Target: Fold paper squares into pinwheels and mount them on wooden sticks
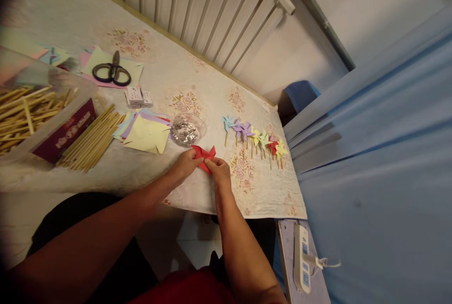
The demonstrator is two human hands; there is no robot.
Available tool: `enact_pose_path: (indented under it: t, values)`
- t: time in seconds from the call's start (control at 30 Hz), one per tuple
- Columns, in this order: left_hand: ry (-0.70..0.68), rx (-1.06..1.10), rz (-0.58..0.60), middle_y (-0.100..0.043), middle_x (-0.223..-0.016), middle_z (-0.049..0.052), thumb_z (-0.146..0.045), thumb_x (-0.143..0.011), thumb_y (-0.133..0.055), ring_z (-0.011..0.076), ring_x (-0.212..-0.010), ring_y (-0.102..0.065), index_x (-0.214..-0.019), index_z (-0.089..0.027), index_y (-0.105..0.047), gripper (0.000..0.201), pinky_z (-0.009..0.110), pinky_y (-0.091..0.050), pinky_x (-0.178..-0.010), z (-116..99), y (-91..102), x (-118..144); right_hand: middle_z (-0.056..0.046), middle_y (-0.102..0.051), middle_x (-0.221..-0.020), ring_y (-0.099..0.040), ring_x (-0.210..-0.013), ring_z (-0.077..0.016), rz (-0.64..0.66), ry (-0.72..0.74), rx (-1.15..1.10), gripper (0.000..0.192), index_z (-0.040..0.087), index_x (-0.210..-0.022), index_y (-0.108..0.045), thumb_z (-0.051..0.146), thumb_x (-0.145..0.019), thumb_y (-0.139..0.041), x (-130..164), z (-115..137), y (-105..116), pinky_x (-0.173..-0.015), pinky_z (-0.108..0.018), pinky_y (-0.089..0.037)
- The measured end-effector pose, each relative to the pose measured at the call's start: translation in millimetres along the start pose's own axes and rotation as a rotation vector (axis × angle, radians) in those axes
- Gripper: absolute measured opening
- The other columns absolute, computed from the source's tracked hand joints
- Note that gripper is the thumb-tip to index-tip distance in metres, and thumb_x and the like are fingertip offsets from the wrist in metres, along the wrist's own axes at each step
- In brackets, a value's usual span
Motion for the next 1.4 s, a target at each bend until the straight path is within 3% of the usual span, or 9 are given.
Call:
enact_pose_path:
  t: [0.2,0.8,1.1,1.4]
  values:
    - [-0.016,-0.062,-0.036,-0.049,-0.062,-0.006,-0.023,-0.071,-0.057,0.0108,-0.059,-0.042,-0.066,-0.018,-0.051,0.009,0.024,-0.031,-0.055,2,1.5,2,0.000,-0.071,-0.068,-0.057,-0.060,-0.0113,0.015,-0.004,-0.125,0.022,0.015,-0.073,-0.073,0.031,-0.060,-0.079,2,2,-6,-0.064,-0.025,-0.043]
    - [0.012,-0.017,-0.024,-0.060,-0.068,-0.002,-0.018,-0.068,-0.058,0.0133,-0.064,-0.053,-0.073,-0.016,-0.060,0.005,0.024,-0.039,-0.059,3,0.5,-2,0.000,-0.072,-0.070,-0.059,-0.061,-0.0118,0.089,-0.044,-0.210,0.020,0.016,-0.072,-0.073,0.026,-0.057,-0.081,-1,0,-4,-0.066,-0.025,-0.045]
    - [-0.024,-0.047,0.034,-0.061,-0.068,-0.002,-0.017,-0.068,-0.056,0.0125,-0.063,-0.053,-0.071,-0.017,-0.060,0.005,0.023,-0.039,-0.058,5,-0.1,-2,0.001,-0.069,-0.066,-0.058,-0.060,-0.0122,0.063,-0.065,-0.166,0.021,0.017,-0.066,-0.068,0.029,-0.056,-0.083,-4,-4,1,-0.064,-0.026,-0.045]
    - [0.062,0.183,0.232,-0.058,-0.067,-0.002,-0.026,-0.065,-0.062,0.0089,-0.057,-0.045,-0.074,-0.016,-0.060,0.014,0.022,-0.033,-0.053,-2,-0.2,5,0.001,-0.067,-0.061,-0.057,-0.058,-0.0133,0.051,-0.031,-0.057,0.021,0.017,-0.067,-0.068,0.034,-0.060,-0.079,-2,-6,9,-0.060,-0.026,-0.046]
Point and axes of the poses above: each hand's wrist, its own x-axis away from the middle knuckle, its own y-axis out of the back of the hand, z = x × y, the point moved 2 cm from there along -x, towards the middle knuckle
